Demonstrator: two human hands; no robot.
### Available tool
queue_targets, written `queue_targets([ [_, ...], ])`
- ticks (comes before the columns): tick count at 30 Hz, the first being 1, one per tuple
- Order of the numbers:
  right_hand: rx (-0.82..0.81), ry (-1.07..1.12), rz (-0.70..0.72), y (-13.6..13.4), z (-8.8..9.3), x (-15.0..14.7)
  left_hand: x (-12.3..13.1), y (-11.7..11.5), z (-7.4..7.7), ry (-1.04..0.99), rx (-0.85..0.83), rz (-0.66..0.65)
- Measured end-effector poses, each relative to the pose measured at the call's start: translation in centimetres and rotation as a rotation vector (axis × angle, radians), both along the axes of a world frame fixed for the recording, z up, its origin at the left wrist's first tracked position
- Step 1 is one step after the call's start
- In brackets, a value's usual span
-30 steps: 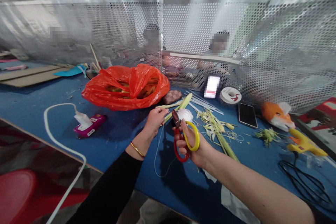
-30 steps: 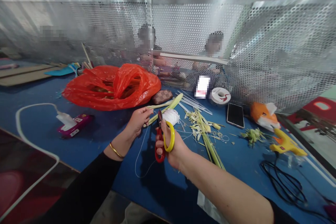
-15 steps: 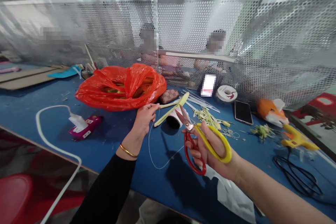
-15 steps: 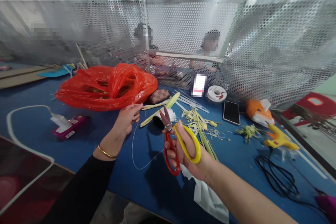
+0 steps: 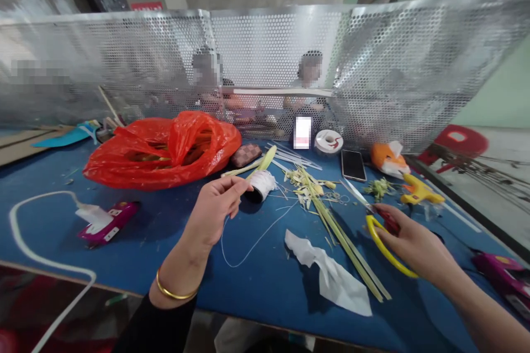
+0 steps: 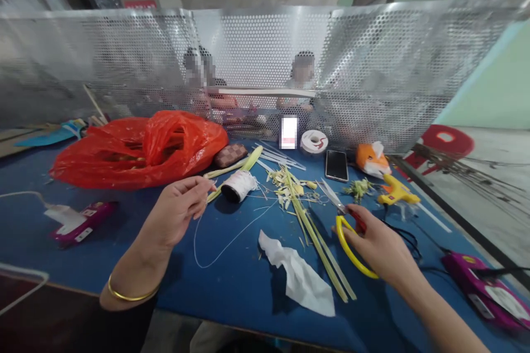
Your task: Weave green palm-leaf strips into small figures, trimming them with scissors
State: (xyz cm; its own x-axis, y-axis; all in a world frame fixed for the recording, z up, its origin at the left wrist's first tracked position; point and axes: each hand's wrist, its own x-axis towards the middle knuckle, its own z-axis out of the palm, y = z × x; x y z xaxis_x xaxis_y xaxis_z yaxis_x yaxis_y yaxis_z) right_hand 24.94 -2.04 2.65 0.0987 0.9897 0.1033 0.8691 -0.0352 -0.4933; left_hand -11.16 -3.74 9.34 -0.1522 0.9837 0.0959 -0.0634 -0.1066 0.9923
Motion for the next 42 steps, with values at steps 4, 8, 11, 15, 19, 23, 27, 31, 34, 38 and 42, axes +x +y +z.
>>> queue_targets([
  [4,-0.069,-0.290,-0.081,-1.2,-2.2,3.2,4.0,1.1,0.9,0.168,0.013,-0.109],
  [8,-0.109,-0.389,-0.118,-1.4,-2.7,2.3,8.7,2.6,1.8,0.200,0.043,-0.238],
  [11,-0.122,-0.423,-0.085,-0.9,-2.1,1.1,11.0,3.5,1.9,0.183,0.044,-0.334],
  [15,-0.105,-0.486,0.060,-0.4,0.1,0.2,12.1,4.2,1.2,0.176,-0.024,-0.401],
  [19,0.223,-0.001,0.336,0.2,3.3,-2.4,12.6,4.5,0.2,0.193,-0.064,-0.406],
  [23,0.207,0.639,0.560,1.6,4.5,-6.3,12.9,4.6,-0.5,0.241,-0.004,-0.397],
  [27,0.235,0.608,0.524,2.7,3.2,-7.5,12.4,5.1,-1.2,0.360,0.054,-0.279],
  [31,0.226,0.551,0.531,2.6,2.3,-6.7,12.1,5.5,-2.2,0.394,0.016,-0.237],
  [34,0.227,0.524,0.534,2.6,2.3,-6.3,12.2,5.7,-2.7,0.369,-0.008,-0.245],
  [38,0.194,0.476,0.557,2.9,2.4,-6.2,12.3,5.8,-3.0,0.391,-0.004,-0.229],
  [42,0.222,0.438,0.524,3.3,2.6,-5.4,11.8,6.1,-2.9,0.369,0.007,-0.166],
])
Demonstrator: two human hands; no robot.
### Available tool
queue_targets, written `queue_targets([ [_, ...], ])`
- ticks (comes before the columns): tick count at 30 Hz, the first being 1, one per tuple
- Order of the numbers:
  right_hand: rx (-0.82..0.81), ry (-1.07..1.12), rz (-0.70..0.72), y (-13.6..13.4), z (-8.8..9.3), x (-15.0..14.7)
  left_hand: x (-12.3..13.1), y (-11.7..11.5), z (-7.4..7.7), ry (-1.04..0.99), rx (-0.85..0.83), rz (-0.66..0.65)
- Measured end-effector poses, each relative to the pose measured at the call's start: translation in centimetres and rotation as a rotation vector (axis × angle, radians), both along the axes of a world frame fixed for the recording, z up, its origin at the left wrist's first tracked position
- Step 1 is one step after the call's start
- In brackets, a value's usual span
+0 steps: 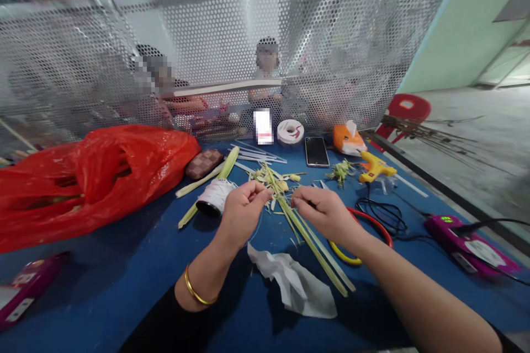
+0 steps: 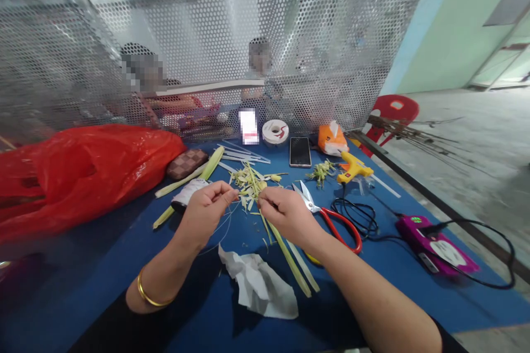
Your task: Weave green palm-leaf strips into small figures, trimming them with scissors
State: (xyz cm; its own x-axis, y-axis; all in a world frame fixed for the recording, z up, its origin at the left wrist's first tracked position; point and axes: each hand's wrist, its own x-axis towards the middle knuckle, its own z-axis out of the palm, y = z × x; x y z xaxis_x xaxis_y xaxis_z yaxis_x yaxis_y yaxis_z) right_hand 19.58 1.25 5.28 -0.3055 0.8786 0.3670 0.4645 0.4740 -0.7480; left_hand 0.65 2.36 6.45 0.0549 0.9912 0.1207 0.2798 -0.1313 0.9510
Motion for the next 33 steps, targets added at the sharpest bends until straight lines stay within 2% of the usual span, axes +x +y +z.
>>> queue_targets([
  [4,0.007,-0.016,-0.084,0.5,0.1,1.0,-0.7,0.5,0.3,-0.083,0.019,0.085],
  [10,0.049,-0.115,-0.154,1.4,-0.1,2.1,-1.1,1.2,-0.1,-0.096,-0.027,0.078],
  [15,0.046,-0.179,-0.410,3.0,-0.3,4.8,-1.6,1.7,-0.3,-0.060,-0.008,0.147],
  [18,0.052,-0.323,-0.594,3.8,-0.7,6.1,-1.5,1.7,-0.3,-0.064,-0.056,0.125],
  [20,0.066,-0.426,-0.648,4.2,-1.2,6.3,-1.2,1.6,-0.3,-0.066,-0.081,0.108],
  [24,0.109,-0.480,-0.588,4.4,-1.8,5.8,-0.7,1.4,-0.3,-0.074,-0.115,0.069],
  [27,0.131,-0.336,-0.518,3.9,-1.7,4.8,-0.3,1.1,-0.5,-0.065,-0.136,0.033],
  [30,0.118,0.002,-0.231,2.8,-1.7,3.0,0.2,0.7,-0.7,-0.033,-0.144,-0.027],
  [33,-0.120,0.230,0.041,1.7,-2.1,0.6,0.6,0.4,-0.9,-0.006,-0.125,-0.098],
])
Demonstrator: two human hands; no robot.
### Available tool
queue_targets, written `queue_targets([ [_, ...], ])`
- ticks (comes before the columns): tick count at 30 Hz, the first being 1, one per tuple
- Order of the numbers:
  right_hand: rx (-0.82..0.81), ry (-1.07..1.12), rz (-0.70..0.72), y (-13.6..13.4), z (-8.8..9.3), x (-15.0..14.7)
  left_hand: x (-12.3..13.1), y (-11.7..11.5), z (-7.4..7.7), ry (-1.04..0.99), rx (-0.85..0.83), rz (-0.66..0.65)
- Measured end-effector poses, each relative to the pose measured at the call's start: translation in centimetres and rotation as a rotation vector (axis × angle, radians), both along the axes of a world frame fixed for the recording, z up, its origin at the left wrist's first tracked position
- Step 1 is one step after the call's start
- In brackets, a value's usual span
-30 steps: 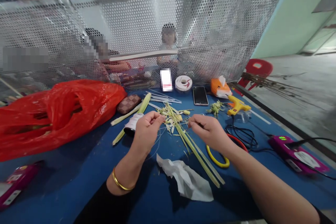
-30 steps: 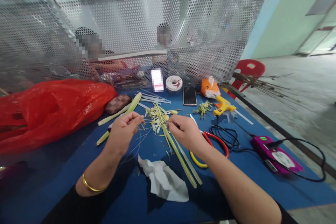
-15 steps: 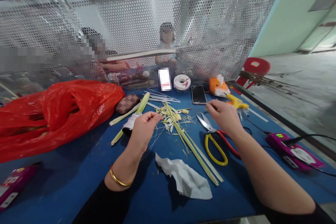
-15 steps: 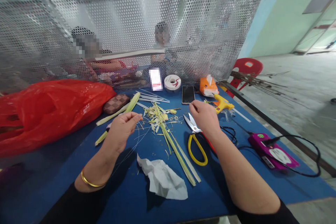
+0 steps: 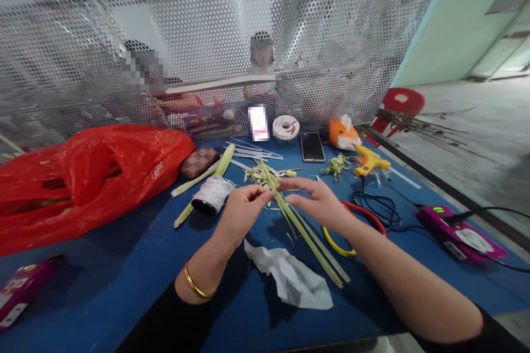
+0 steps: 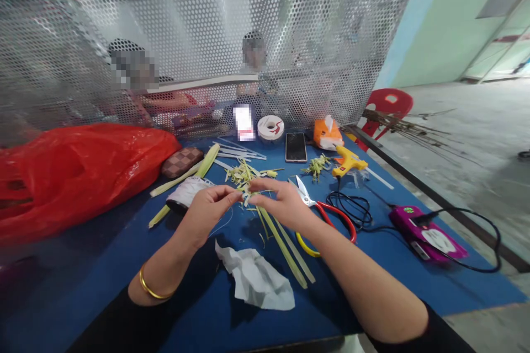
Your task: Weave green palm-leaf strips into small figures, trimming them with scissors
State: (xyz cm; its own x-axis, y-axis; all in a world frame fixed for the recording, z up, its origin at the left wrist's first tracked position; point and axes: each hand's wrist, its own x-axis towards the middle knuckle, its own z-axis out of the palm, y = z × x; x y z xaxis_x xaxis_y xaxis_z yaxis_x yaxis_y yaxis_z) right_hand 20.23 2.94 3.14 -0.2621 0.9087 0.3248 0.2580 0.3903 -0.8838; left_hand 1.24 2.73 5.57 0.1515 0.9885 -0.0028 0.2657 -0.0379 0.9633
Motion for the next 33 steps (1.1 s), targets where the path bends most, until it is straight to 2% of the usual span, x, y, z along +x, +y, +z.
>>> queue_targets([
  [1,-0.054,0.032,0.044,-0.3,-0.2,-0.6,0.1,0.0,0.0,0.006,0.008,-0.017],
  [3,-0.102,0.069,0.044,-0.6,-0.5,-1.3,0.1,0.0,-0.1,0.019,0.009,-0.036],
  [11,-0.130,0.245,-0.171,0.2,0.4,0.2,-0.4,0.4,0.0,0.018,-0.019,-0.038],
  [18,-0.170,0.543,-0.429,2.5,0.5,2.7,-1.9,1.1,1.2,0.031,-0.027,0.012],
  [21,-0.165,0.533,-0.478,3.5,-0.1,3.6,-2.5,1.3,1.6,0.039,0.001,0.006],
  [24,-0.184,0.470,-0.495,4.0,-1.0,3.7,-2.9,1.5,1.5,-0.040,0.015,0.007],
  [28,-0.192,0.345,-0.496,4.5,-2.5,3.2,-3.0,1.6,1.3,-0.268,-0.008,0.018],
  [33,-0.130,0.141,-0.488,4.6,-3.6,3.0,-2.6,1.1,1.8,-0.543,-0.060,-0.095],
])
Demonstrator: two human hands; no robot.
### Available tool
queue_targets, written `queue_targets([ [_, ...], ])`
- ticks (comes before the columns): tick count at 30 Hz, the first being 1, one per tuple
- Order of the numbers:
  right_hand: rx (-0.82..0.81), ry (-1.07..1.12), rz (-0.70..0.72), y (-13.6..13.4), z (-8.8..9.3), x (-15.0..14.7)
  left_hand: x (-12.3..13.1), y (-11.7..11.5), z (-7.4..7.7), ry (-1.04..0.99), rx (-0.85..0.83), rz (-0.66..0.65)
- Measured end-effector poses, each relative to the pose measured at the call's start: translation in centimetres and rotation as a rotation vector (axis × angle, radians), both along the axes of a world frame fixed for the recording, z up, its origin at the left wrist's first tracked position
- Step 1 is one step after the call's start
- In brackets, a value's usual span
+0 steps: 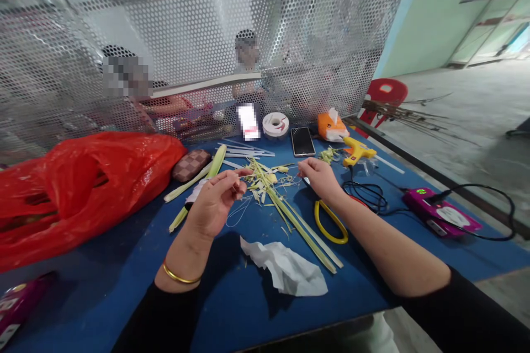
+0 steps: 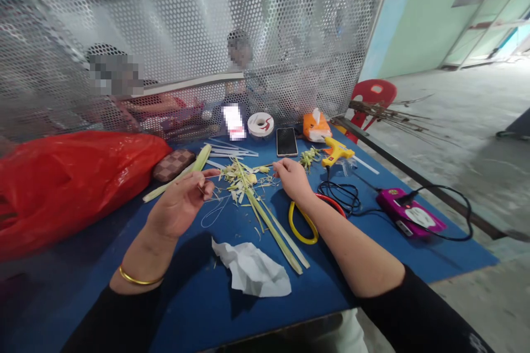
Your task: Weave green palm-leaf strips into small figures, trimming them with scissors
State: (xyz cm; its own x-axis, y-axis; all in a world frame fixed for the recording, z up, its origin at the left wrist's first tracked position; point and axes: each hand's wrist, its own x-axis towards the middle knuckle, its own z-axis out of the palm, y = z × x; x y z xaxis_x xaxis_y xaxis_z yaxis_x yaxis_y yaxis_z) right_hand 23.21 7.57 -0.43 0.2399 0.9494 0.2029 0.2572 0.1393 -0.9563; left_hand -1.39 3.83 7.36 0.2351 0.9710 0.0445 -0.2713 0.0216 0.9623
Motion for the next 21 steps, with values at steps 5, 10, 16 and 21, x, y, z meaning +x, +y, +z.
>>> queue_targets([
  [5,0.005,-0.202,0.027,-0.1,-0.1,-0.2,-0.4,0.1,0.2,0.003,0.040,0.040],
  [10,-0.051,-0.462,0.098,-0.6,1.5,0.3,-0.5,0.2,0.0,-0.055,-0.006,-0.035],
  [16,-0.225,-0.993,0.080,-5.7,4.3,2.6,0.0,0.2,-0.5,0.098,-0.127,-0.008],
  [21,-0.414,-1.315,0.113,-9.9,2.8,3.1,-0.3,0.4,-0.8,0.119,-0.156,-0.036],
])
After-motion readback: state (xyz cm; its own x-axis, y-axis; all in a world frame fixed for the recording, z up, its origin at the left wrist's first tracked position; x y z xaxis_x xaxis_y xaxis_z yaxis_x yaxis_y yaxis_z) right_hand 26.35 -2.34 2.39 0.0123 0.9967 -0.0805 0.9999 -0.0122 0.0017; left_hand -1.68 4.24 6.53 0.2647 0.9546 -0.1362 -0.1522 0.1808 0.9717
